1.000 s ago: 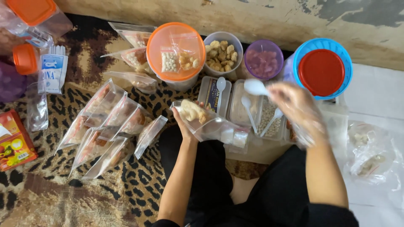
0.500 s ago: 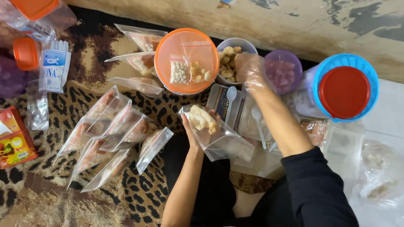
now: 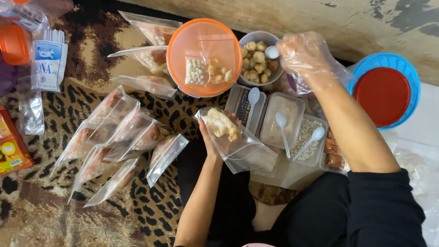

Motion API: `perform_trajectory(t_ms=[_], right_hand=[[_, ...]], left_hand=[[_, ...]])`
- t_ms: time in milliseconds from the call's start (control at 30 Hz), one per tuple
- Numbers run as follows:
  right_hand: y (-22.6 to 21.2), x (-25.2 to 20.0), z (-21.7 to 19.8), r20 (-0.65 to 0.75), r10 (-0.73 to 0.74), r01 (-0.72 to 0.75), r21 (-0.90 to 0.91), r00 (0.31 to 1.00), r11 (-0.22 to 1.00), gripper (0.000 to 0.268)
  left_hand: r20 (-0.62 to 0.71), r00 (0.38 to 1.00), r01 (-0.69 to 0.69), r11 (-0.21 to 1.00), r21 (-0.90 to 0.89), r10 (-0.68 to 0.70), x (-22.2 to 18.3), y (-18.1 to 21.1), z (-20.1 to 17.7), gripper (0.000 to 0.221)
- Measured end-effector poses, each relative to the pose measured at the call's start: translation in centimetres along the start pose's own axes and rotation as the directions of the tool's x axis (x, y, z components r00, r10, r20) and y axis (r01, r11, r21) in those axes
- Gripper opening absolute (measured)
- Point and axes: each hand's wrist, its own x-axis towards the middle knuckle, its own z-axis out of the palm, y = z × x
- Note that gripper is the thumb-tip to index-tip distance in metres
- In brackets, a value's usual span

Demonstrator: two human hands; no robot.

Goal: Packaging various snack items from large containers into individual plastic bags while sitting on the floor.

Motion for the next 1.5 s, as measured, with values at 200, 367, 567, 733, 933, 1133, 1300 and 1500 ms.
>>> perform_trajectory(t_ms=[200,367,567,733,933,1133,1300,1500], right_hand=[[-4.9,2.0,-0.7,0.276,0.097,0.002,-0.34,0.956,0.94,0.017],[-6.1,4.9,-0.2,0.681,0.05,0.043,-0.119,0.731,0.992,0.052],[-2.2,2.2,0.9,0.503,0.062,-0.24,0.297,0.862,0.924,0.035],[-0.3,-0.4,-0.7,0.43,0.026,-0.286,0.552,0.902,0.783,0.022],[0.1,-2.2,-1.1,0.078,0.191,-0.201,0.581,0.978,0.789,0.018],[-2.9,-2.6,-7.7,0.634,0.115,-0.495,0.463,0.764,0.735,0.032],[-6.3,1.8,14.6,0.108,-0.068,0.031,0.311,0.992,0.95,0.021],[-4.4,-1.3,8.3,0.08,0.05,-0.079,0.421,0.996,0.904,0.015]], left_hand=[[0.006,1.0,-0.03,0.999,0.036,0.03,-0.1,0.0,0.2,0.077],[-0.015,1.0,-0.011,0.999,0.03,0.012,0.1,0.1,-0.1,0.079],[-0.074,0.997,-0.033,0.999,0.022,0.034,0.4,0.0,0.3,0.077],[0.007,0.999,0.039,0.999,-0.001,-0.039,0.5,0.0,-0.6,0.083],[-0.035,0.999,0.039,0.999,0.009,-0.039,0.5,-0.1,-0.6,0.084],[-0.035,0.999,0.024,0.999,0.038,-0.023,0.7,-0.4,-0.9,0.084],[-0.132,0.991,0.016,0.991,0.135,0.002,1.3,-0.3,-2.1,0.099],[-0.099,0.995,0.036,0.986,0.163,-0.02,2.1,-0.4,-3.4,0.101]])
